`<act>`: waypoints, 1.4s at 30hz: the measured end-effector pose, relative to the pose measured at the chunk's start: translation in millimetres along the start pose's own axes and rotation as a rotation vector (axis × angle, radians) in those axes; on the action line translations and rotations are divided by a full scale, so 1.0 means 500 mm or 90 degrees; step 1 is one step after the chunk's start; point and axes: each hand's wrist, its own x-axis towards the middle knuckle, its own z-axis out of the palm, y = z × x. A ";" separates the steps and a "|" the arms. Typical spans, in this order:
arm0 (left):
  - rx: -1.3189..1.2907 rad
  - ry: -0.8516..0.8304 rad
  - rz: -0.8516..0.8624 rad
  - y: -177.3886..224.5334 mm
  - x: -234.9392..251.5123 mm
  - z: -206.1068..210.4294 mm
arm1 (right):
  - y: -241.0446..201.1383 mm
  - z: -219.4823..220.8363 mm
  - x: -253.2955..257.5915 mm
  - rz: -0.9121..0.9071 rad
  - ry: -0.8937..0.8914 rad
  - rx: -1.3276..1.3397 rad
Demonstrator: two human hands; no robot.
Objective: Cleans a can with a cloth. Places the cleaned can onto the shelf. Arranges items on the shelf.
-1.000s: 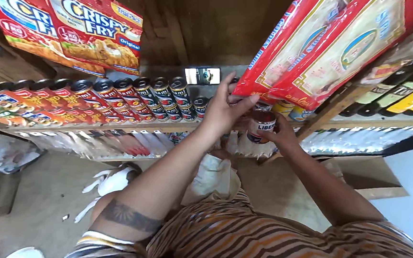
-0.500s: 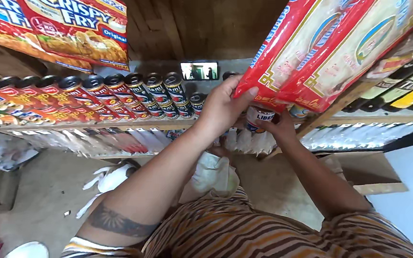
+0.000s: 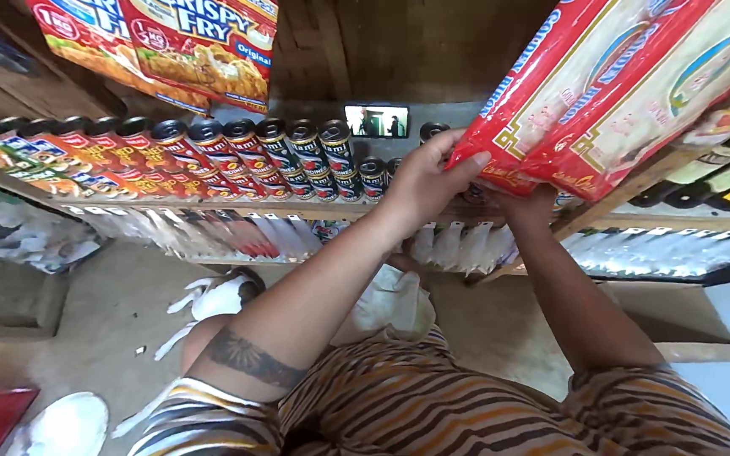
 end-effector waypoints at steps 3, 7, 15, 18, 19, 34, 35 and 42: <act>-0.036 0.006 -0.023 -0.005 0.003 0.001 | 0.006 0.010 0.012 -0.007 0.012 0.014; -0.062 0.008 -0.004 -0.045 0.014 -0.014 | -0.001 0.017 0.023 -0.023 0.018 -0.075; -0.085 0.046 -0.042 -0.016 0.004 -0.004 | -0.011 0.021 0.025 -0.022 0.006 -0.143; -0.097 0.039 -0.027 -0.025 0.001 -0.006 | 0.003 0.026 0.030 -0.007 0.009 -0.104; -0.103 0.035 -0.026 -0.028 0.000 -0.007 | 0.004 0.028 0.031 -0.010 0.010 -0.100; -0.059 0.073 -0.076 -0.080 -0.068 -0.050 | -0.022 0.020 0.039 -0.090 -0.032 -0.334; -0.053 0.075 -0.085 -0.085 -0.080 -0.056 | -0.025 0.020 0.039 -0.078 -0.042 -0.347; -0.009 0.069 -0.177 -0.140 -0.207 -0.119 | -0.028 0.000 0.048 -0.064 -0.147 -0.380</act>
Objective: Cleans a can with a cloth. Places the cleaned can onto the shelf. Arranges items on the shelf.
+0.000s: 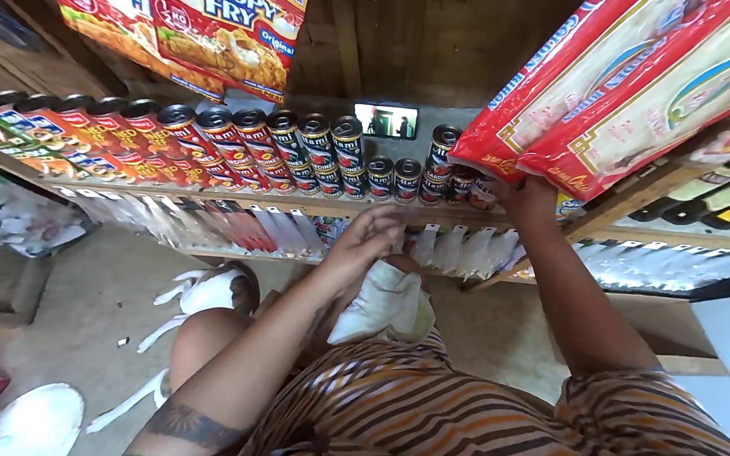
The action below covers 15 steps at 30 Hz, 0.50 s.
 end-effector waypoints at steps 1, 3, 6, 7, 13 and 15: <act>0.006 0.000 -0.017 -0.013 -0.018 -0.012 | 0.002 -0.004 -0.001 -0.010 -0.017 0.002; 0.021 0.000 -0.044 -0.043 -0.051 -0.038 | 0.003 -0.010 -0.002 -0.017 -0.049 -0.019; 0.048 0.017 -0.071 -0.078 -0.096 -0.071 | 0.004 -0.015 0.006 0.001 -0.103 -0.060; 0.056 0.028 -0.077 -0.084 -0.110 -0.078 | 0.006 -0.014 0.008 0.002 -0.111 -0.068; 0.043 0.089 -0.104 -0.121 -0.164 -0.116 | -0.005 -0.026 0.020 0.036 -0.156 -0.120; 0.043 0.107 -0.113 -0.130 -0.174 -0.122 | -0.008 -0.029 0.019 0.043 -0.158 -0.133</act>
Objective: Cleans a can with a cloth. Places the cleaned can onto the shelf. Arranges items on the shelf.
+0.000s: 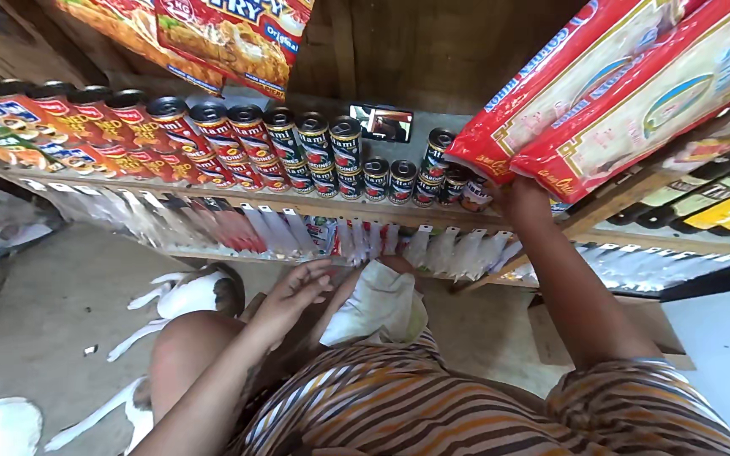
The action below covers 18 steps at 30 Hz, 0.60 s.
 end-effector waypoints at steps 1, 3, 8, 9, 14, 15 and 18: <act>0.000 0.007 -0.002 -0.003 -0.003 -0.002 | 0.001 0.001 -0.001 0.002 0.004 -0.001; -0.001 0.015 -0.008 -0.004 -0.009 -0.002 | 0.003 0.005 0.000 0.000 0.015 -0.012; 0.005 0.014 -0.024 -0.018 -0.017 -0.001 | 0.003 0.013 0.002 0.010 0.002 -0.038; 0.007 0.012 -0.027 -0.018 -0.019 0.000 | 0.006 0.017 0.003 0.007 0.013 -0.031; 0.012 0.009 -0.037 -0.031 -0.029 -0.007 | 0.006 0.035 -0.001 -0.010 0.022 0.028; 0.013 0.012 -0.037 -0.033 -0.031 -0.008 | 0.012 0.045 -0.007 -0.015 0.027 0.041; 0.020 0.025 -0.028 -0.038 -0.038 -0.012 | 0.038 0.085 -0.058 -0.100 0.159 0.138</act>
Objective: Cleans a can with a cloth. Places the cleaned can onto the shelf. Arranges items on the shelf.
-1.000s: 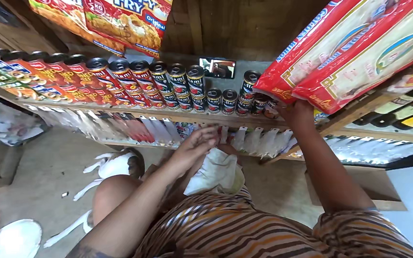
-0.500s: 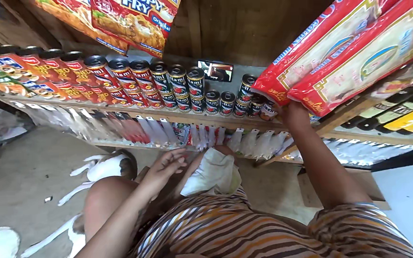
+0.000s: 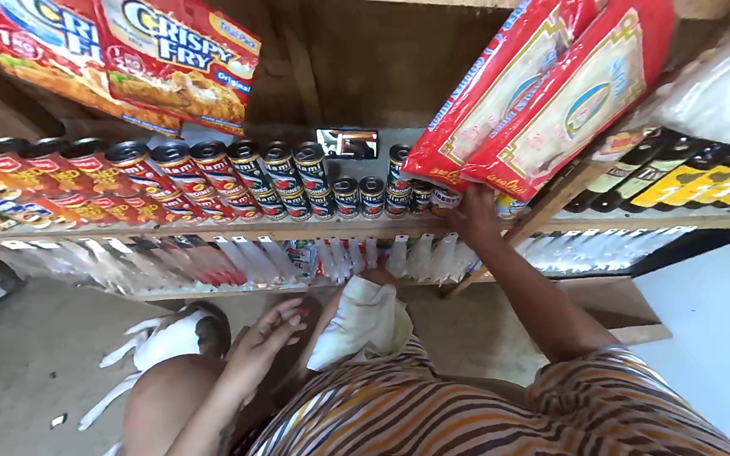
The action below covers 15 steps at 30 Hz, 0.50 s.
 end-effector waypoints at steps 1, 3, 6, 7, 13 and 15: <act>0.003 0.005 0.002 -0.002 -0.003 -0.002 | 0.018 0.011 -0.024 -0.058 0.058 0.039; 0.002 0.015 0.001 -0.010 -0.011 -0.007 | 0.062 0.018 -0.069 -0.106 0.079 0.100; 0.005 0.030 -0.017 -0.024 -0.023 -0.016 | 0.123 -0.024 -0.099 -0.010 0.023 0.128; 0.004 0.035 -0.027 -0.028 -0.027 -0.018 | 0.140 -0.041 -0.097 0.044 0.021 0.126; -0.016 0.058 -0.051 -0.040 -0.036 -0.011 | 0.156 -0.096 -0.036 0.131 0.083 0.252; -0.014 0.053 -0.049 -0.039 -0.036 -0.011 | 0.137 -0.101 -0.014 0.142 0.054 0.251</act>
